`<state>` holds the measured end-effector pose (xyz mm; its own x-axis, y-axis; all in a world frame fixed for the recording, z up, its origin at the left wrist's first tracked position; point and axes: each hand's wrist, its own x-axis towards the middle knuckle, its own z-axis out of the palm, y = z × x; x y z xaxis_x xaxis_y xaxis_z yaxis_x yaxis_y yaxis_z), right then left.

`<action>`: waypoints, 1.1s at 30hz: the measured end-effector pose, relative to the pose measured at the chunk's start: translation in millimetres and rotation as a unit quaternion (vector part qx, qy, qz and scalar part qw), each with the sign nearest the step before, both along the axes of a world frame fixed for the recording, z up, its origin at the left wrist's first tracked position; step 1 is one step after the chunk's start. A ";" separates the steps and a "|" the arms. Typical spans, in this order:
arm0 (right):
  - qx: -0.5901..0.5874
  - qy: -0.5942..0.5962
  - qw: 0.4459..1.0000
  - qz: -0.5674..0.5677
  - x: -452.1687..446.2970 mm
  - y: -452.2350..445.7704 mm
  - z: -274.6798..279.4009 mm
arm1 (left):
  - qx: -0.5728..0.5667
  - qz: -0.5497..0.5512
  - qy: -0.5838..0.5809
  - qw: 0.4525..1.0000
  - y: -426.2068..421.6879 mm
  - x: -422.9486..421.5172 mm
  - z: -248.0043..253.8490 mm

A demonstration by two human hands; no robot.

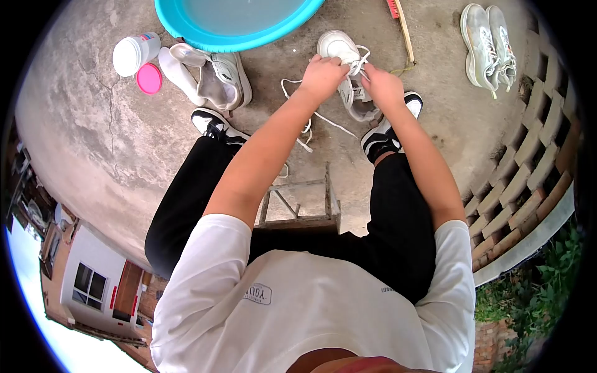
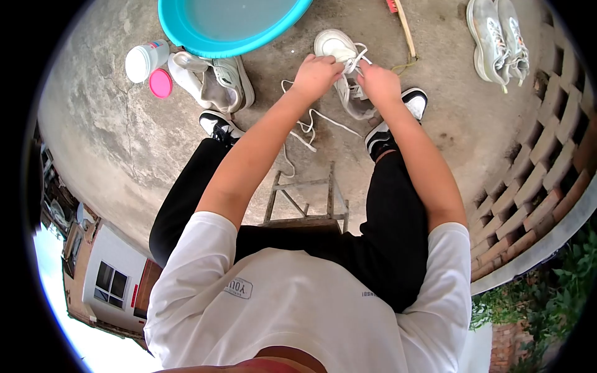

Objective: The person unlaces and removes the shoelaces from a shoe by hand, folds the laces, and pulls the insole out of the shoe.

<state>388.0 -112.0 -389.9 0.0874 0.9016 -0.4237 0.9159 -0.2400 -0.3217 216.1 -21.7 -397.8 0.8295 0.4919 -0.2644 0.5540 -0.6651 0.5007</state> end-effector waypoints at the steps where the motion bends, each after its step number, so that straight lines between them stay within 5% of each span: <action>1: -0.001 0.000 1.000 0.002 0.3 -0.7 -0.6 | -0.001 0.002 0.000 1.000 1.3 -0.5 -2.7; 6: -0.011 0.000 1.000 0.006 -1.4 0.7 -0.2 | -0.062 -0.050 0.070 0.994 12.6 7.9 -4.7; 14: -0.049 0.042 0.998 0.017 -6.8 5.4 17.4 | -0.269 -0.030 0.006 0.963 35.2 -36.8 -2.1; 16: -0.041 0.047 0.998 0.030 -9.6 5.8 16.8 | -0.462 0.102 0.031 0.881 33.2 -45.3 2.1; 18: -0.054 0.069 0.996 0.027 -8.2 7.9 14.9 | -0.506 0.159 0.030 0.847 21.3 -43.3 0.2; 20: -0.028 0.068 0.997 0.006 -10.8 7.4 21.0 | -0.612 0.239 -0.057 0.752 2.6 -35.7 -8.7; 24: 0.137 0.081 0.986 -0.042 -22.9 1.0 8.3 | -0.500 0.285 -0.093 0.812 -14.2 -19.7 -3.4; 33: 0.160 0.073 0.980 -0.094 -25.4 2.9 1.7 | -0.328 0.373 -0.065 0.866 -25.8 -0.9 -1.1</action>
